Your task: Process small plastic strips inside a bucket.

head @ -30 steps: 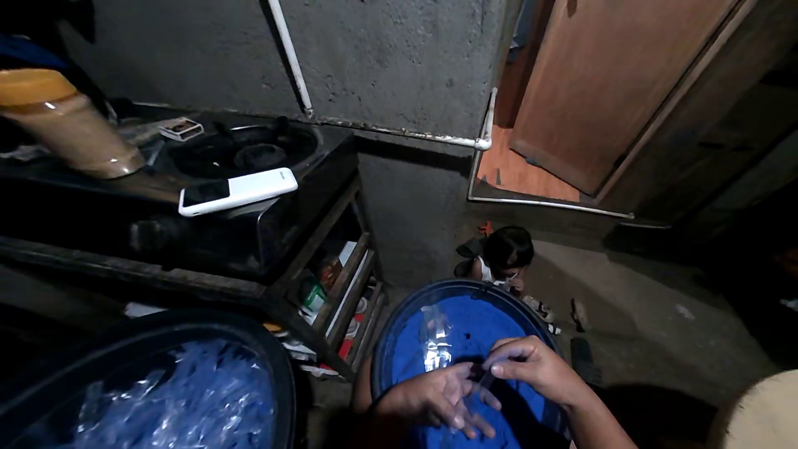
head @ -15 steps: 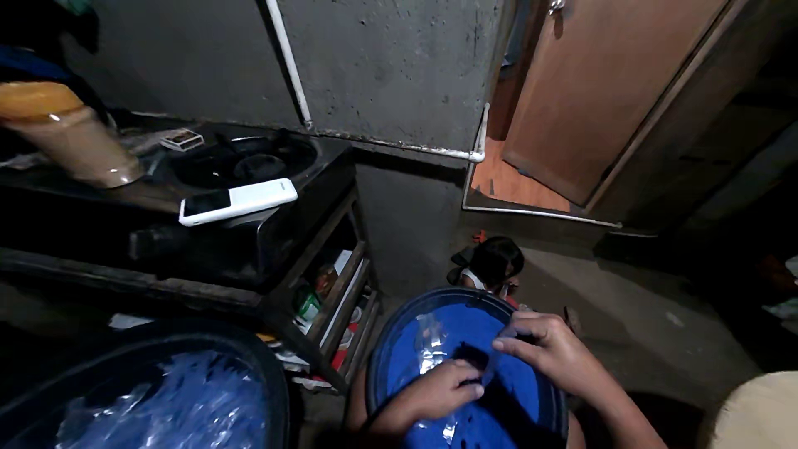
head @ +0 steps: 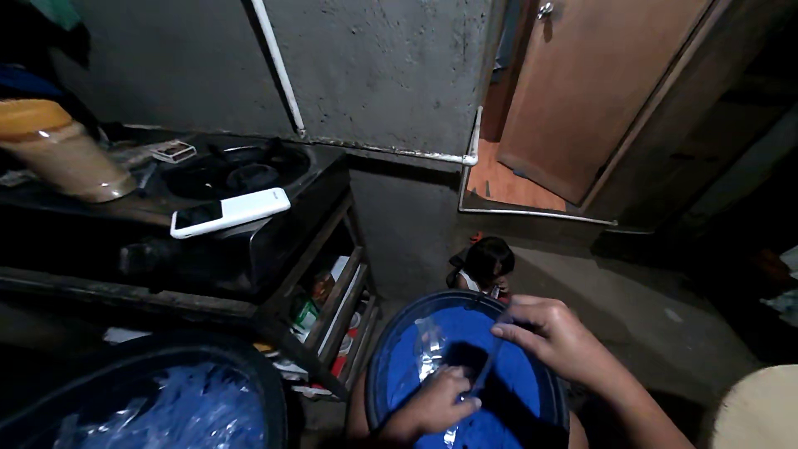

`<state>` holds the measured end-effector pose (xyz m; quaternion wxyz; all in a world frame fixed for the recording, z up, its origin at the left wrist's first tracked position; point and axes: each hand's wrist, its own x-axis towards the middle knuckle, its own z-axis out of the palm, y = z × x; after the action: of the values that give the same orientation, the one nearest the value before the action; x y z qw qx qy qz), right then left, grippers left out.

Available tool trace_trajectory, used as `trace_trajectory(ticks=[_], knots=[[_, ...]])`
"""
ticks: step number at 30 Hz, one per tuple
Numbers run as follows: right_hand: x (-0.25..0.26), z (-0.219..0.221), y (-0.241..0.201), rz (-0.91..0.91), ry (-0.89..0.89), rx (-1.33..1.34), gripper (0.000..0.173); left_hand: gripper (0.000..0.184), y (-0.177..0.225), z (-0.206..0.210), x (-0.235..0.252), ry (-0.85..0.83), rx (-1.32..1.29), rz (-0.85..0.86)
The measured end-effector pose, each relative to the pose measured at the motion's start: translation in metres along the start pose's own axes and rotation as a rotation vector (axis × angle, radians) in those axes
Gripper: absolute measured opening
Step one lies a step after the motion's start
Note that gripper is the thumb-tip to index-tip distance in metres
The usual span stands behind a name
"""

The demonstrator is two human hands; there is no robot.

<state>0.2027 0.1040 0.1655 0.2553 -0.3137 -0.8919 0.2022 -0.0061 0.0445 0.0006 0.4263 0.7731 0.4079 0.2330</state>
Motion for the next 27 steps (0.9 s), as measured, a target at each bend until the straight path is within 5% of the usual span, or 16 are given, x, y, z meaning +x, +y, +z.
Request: trace_trajectory(ticks=[3, 7, 11, 15, 21, 24, 27], knots=[[0.001, 0.010, 0.000, -0.019, -0.165, 0.016, 0.030, 0.053, 0.024, -0.009, -0.002, 0.193, -0.146, 0.012], [0.004, 0.020, -0.002, -0.072, -0.087, -0.020, 0.030, 0.027, 0.043, -0.021, 0.018, 0.526, -0.106, 0.369], [0.007, 0.000, -0.003, -0.066, 0.015, -0.001, 0.030, 0.030, 0.026, -0.022, 0.013, 0.220, -0.019, 0.120], [0.012, -0.008, 0.006, -0.005, -0.145, 0.073, 0.030, 0.074, 0.023, -0.026, 0.007, 0.143, -0.233, 0.007], [0.019, 0.002, 0.007, 0.035, -0.235, 0.170, 0.028, 0.034, 0.047, -0.029, 0.013, 0.344, -0.290, 0.227], [0.017, -0.013, 0.011, 0.101, -0.041, 0.301, 0.022, 0.032, 0.034, -0.022, 0.016, 0.236, -0.230, 0.234], [0.018, -0.023, 0.017, 0.228, 0.001, 0.244, 0.021, 0.036, 0.023, -0.016, 0.013, 0.085, -0.563, 0.116]])
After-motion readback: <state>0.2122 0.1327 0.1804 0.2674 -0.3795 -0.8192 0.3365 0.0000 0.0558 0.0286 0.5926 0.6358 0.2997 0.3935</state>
